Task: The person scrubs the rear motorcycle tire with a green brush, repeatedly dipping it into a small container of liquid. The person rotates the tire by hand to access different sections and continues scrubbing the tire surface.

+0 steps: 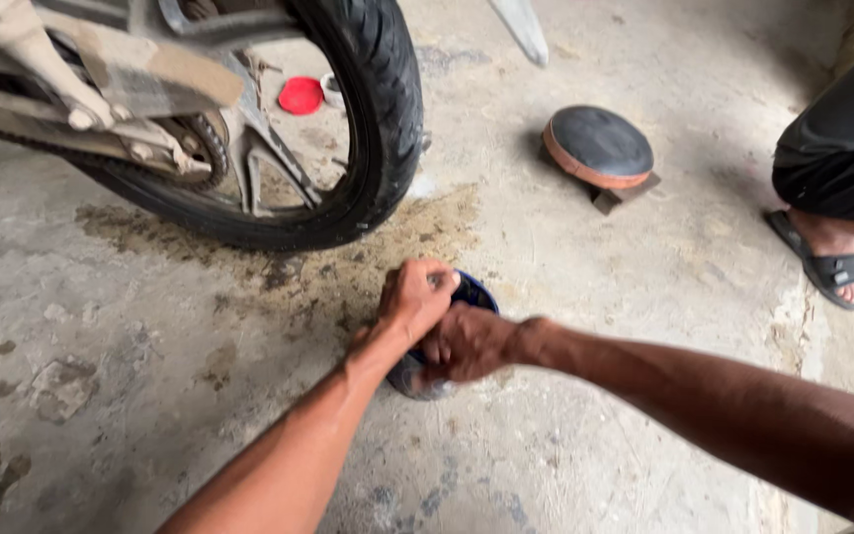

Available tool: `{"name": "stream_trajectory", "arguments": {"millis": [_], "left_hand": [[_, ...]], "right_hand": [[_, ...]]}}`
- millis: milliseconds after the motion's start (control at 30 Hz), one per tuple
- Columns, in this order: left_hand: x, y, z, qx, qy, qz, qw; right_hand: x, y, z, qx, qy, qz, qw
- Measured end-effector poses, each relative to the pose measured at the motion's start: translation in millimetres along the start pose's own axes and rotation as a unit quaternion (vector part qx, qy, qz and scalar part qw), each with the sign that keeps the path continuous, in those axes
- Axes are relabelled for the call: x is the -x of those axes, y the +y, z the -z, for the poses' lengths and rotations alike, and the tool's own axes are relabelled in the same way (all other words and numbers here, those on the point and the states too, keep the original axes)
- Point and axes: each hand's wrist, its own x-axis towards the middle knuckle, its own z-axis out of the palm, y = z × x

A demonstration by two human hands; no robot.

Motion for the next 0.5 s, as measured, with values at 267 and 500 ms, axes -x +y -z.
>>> {"name": "stream_trajectory", "arguments": {"millis": [267, 500], "left_hand": [[2.0, -6.5, -2.5, 0.034, 0.061, -0.003, 0.998], [-1.5, -11.9, -0.5, 0.074, 0.099, -0.06, 0.99]], "right_hand": [[-28.5, 24.4, -9.4, -0.009, 0.032, -0.133, 0.991], [-60.2, 40.1, -42.5, 0.027, 0.125, -0.167, 0.978]]}}
